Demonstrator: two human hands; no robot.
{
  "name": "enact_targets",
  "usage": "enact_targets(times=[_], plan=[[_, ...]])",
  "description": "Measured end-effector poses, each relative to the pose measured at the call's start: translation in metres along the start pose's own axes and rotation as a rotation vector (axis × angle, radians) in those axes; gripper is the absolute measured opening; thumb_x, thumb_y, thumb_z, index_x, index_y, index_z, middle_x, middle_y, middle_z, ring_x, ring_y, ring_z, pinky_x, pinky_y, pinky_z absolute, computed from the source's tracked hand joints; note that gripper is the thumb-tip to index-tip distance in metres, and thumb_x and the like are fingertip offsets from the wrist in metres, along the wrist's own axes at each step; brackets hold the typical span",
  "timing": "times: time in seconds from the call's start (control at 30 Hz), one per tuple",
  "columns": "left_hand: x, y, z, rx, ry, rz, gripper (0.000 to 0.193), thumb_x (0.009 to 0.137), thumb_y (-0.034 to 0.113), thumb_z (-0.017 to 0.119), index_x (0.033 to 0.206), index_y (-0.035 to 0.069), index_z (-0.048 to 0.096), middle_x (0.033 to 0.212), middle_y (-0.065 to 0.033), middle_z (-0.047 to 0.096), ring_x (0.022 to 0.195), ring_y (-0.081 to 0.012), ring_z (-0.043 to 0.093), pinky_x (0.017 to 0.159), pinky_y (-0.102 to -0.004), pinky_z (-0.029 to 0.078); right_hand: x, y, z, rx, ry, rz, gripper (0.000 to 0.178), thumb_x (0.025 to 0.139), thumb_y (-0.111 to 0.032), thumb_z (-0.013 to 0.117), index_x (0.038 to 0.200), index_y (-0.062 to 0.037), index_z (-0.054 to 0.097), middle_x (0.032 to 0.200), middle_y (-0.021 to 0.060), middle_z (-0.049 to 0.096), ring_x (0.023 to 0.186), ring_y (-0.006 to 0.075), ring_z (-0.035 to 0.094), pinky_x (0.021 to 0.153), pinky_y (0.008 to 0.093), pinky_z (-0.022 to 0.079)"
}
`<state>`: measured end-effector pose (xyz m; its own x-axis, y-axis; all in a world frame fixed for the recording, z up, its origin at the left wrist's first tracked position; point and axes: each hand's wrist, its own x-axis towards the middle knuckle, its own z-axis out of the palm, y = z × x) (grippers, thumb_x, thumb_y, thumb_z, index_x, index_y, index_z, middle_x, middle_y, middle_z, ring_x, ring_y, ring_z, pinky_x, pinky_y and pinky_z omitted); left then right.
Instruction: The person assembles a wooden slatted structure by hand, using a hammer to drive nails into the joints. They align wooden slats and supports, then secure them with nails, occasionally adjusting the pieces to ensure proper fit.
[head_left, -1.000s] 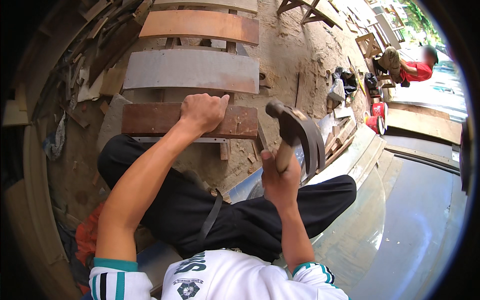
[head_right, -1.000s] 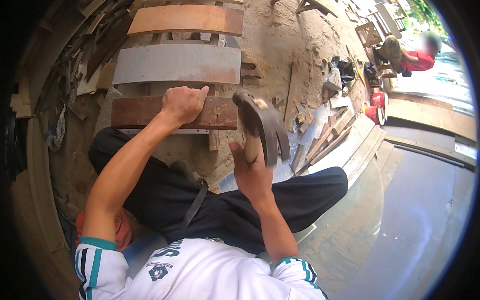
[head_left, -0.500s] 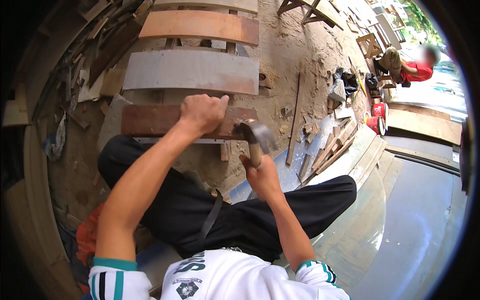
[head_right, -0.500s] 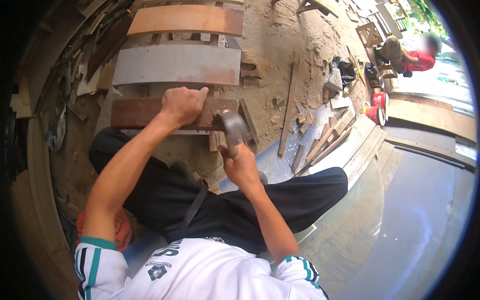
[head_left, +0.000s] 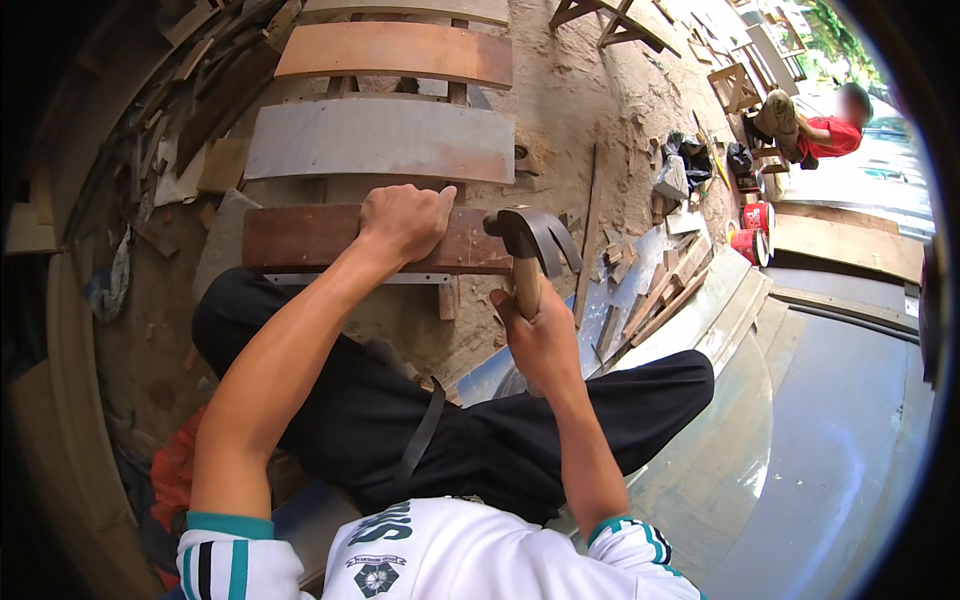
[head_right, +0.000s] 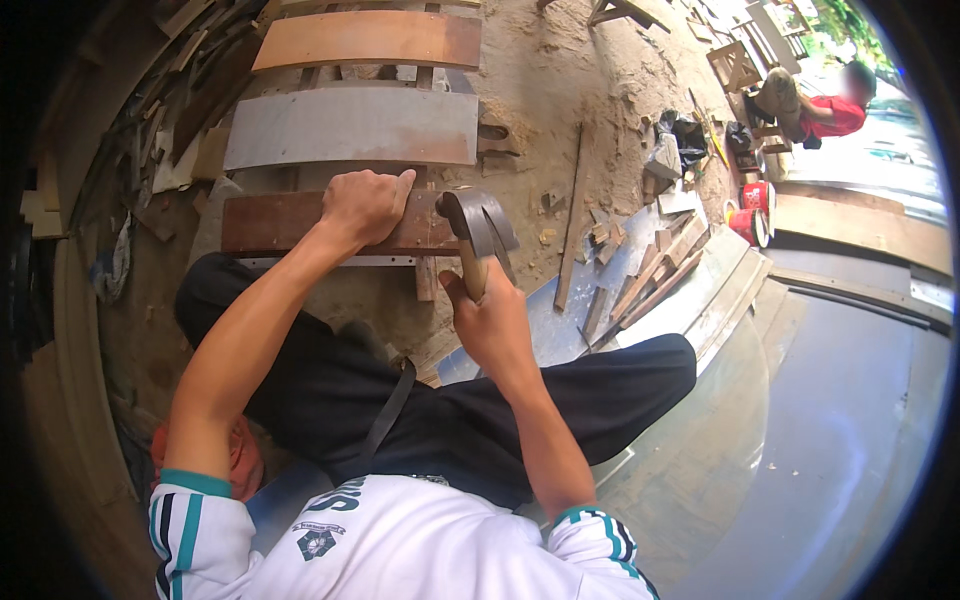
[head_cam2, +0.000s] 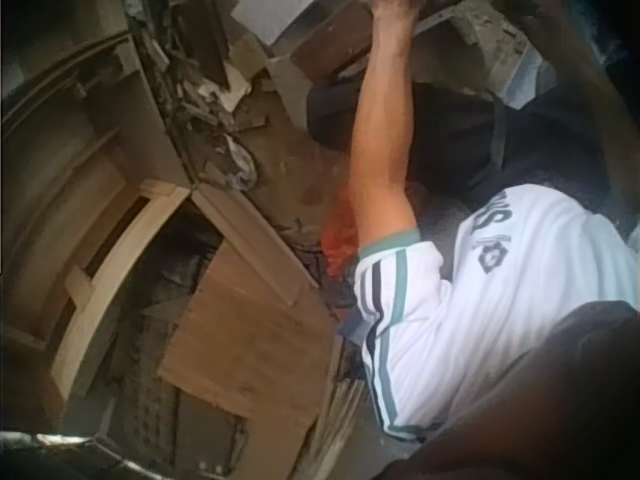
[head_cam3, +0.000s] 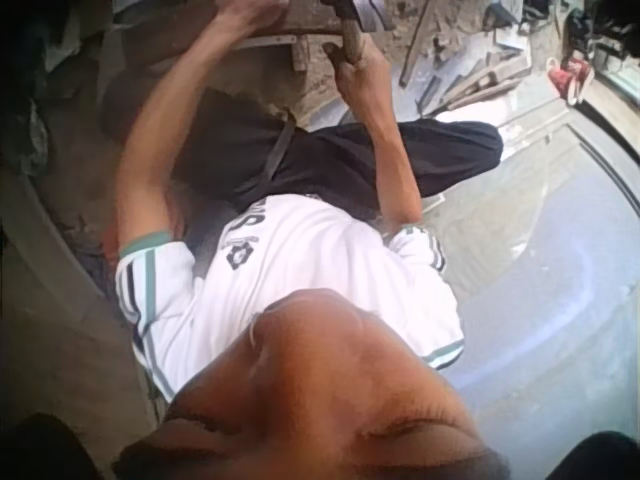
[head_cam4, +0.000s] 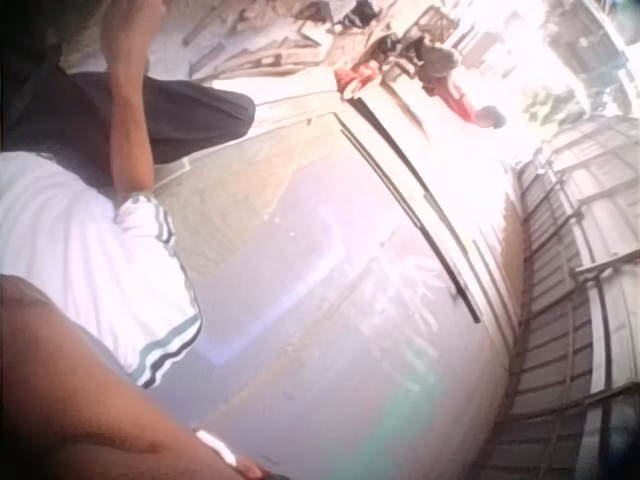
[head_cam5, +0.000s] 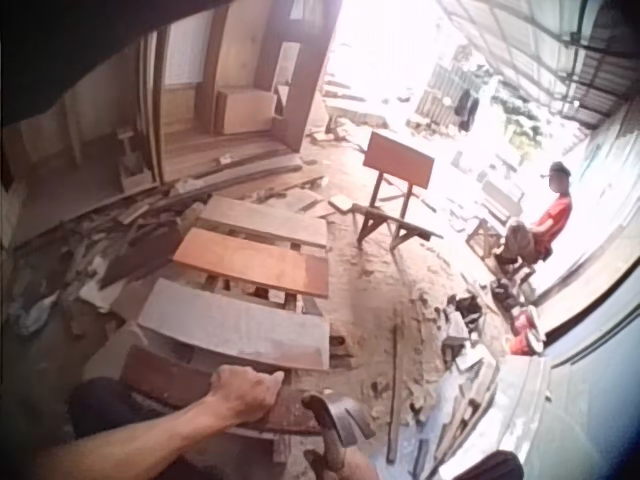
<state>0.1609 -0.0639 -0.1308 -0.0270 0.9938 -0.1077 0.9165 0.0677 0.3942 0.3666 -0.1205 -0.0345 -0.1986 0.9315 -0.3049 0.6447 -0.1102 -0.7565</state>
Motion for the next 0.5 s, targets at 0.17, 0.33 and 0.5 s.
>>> enact_targets(times=[0.17, 0.33, 0.5], plan=[[0.0, 0.007, -0.002, 0.002, -0.009, -0.014, 0.061, 0.103, 0.039, 0.034, 0.069, 0.004, 0.072, 0.069, -0.0217, 0.068, 0.066, -0.0415, 0.068, 0.065, -0.051, 0.055, -0.002, 0.016, 0.003, -0.018, -0.066, 0.031, 0.025, 0.093, -0.019, 0.068, 0.105, 0.0002, 0.059, 0.074, 0.0157, 0.061, 0.068, 0.0268, 0.057, 0.064, 0.0375, 0.047], [-0.001, 0.011, -0.007, 0.017, -0.013, -0.047, 0.064, 0.103, 0.045, 0.033, 0.076, 0.002, 0.072, 0.076, -0.0243, 0.068, 0.074, -0.0452, 0.067, 0.074, -0.0529, 0.053, 0.011, 0.022, -0.012, 0.049, -0.008, 0.08, 0.026, 0.093, -0.022, 0.069, 0.104, -0.0014, 0.058, 0.081, 0.0212, 0.066, 0.071, 0.0331, 0.063, 0.068, 0.0414, 0.048], [0.022, 0.021, -0.051, 0.014, -0.073, -0.09, 0.068, 0.103, 0.048, 0.031, 0.085, -0.003, 0.071, 0.094, -0.0307, 0.067, 0.093, -0.0474, 0.065, 0.085, -0.0528, 0.05, 0.051, 0.067, -0.053, 0.082, 0.148, 0.151, 0.032, 0.092, -0.03, 0.068, 0.099, -0.0001, 0.059, 0.079, 0.018, 0.067, 0.071, 0.027, 0.064, 0.067, 0.0398, 0.049]])
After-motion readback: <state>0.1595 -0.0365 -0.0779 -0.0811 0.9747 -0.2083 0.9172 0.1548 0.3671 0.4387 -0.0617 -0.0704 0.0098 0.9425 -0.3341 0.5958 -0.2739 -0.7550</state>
